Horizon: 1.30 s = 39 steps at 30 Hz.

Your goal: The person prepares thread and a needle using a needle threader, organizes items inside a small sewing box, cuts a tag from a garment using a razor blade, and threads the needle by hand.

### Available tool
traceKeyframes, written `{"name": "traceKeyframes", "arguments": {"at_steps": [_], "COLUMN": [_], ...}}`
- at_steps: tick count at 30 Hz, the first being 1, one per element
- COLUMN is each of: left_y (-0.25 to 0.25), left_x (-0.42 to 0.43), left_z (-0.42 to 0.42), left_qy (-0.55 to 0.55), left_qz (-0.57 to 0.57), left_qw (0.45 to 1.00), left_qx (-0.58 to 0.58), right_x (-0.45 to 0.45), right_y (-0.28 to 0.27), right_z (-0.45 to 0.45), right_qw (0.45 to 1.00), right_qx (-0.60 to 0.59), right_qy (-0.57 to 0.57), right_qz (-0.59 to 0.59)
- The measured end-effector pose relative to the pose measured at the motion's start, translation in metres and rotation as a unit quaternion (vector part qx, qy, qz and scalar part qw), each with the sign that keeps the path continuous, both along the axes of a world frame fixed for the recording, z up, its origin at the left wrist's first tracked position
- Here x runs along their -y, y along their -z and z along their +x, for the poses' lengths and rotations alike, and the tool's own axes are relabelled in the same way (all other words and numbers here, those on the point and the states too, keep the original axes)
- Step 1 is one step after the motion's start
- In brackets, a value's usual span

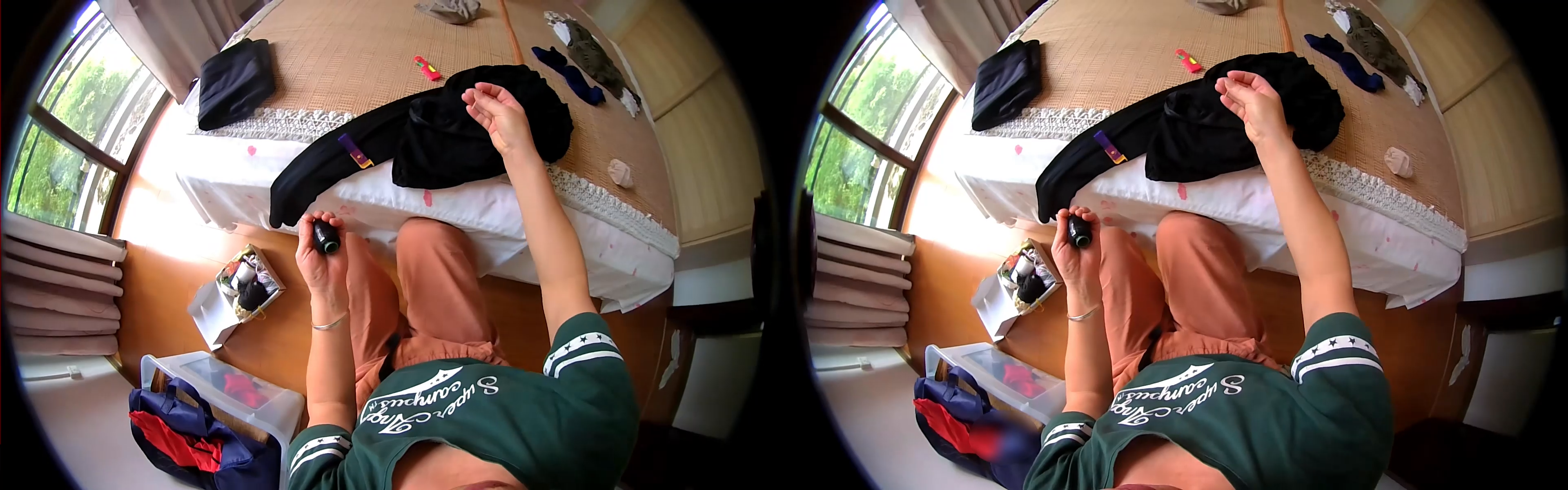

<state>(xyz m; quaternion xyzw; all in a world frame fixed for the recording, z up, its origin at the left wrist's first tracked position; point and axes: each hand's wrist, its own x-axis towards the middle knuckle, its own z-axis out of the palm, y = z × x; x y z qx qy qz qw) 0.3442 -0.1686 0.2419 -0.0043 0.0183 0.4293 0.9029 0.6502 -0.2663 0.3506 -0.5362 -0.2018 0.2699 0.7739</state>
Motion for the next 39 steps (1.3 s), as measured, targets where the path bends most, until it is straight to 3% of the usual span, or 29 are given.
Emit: {"name": "traceKeyframes", "arguments": {"at_steps": [8, 13, 22, 32, 39], "left_y": [-0.002, 0.002, 0.006, 0.008, 0.006], "left_x": [-0.002, -0.002, -0.001, 0.000, 0.002], "left_z": [-0.004, -0.004, 0.000, 0.003, 0.006], "left_qy": [-0.006, -0.007, 0.000, 0.002, 0.004], "left_qz": [0.005, 0.006, 0.009, -0.007, -0.006], "left_qw": [1.000, 1.000, 1.000, 1.000, 0.999], "left_qx": [-0.026, -0.030, -0.028, -0.026, -0.039], "right_x": [-0.016, -0.022, -0.027, -0.028, -0.019], "right_y": [0.003, 0.007, 0.012, 0.009, -0.003], "right_z": [0.021, 0.031, 0.041, 0.045, 0.051], "right_qw": [0.999, 0.980, 0.945, 0.940, 0.962], "right_qx": [0.042, 0.167, 0.251, 0.250, 0.159], "right_qy": [0.007, 0.020, -0.014, -0.029, -0.015], "right_qz": [-0.030, -0.103, -0.211, -0.230, -0.220]}}
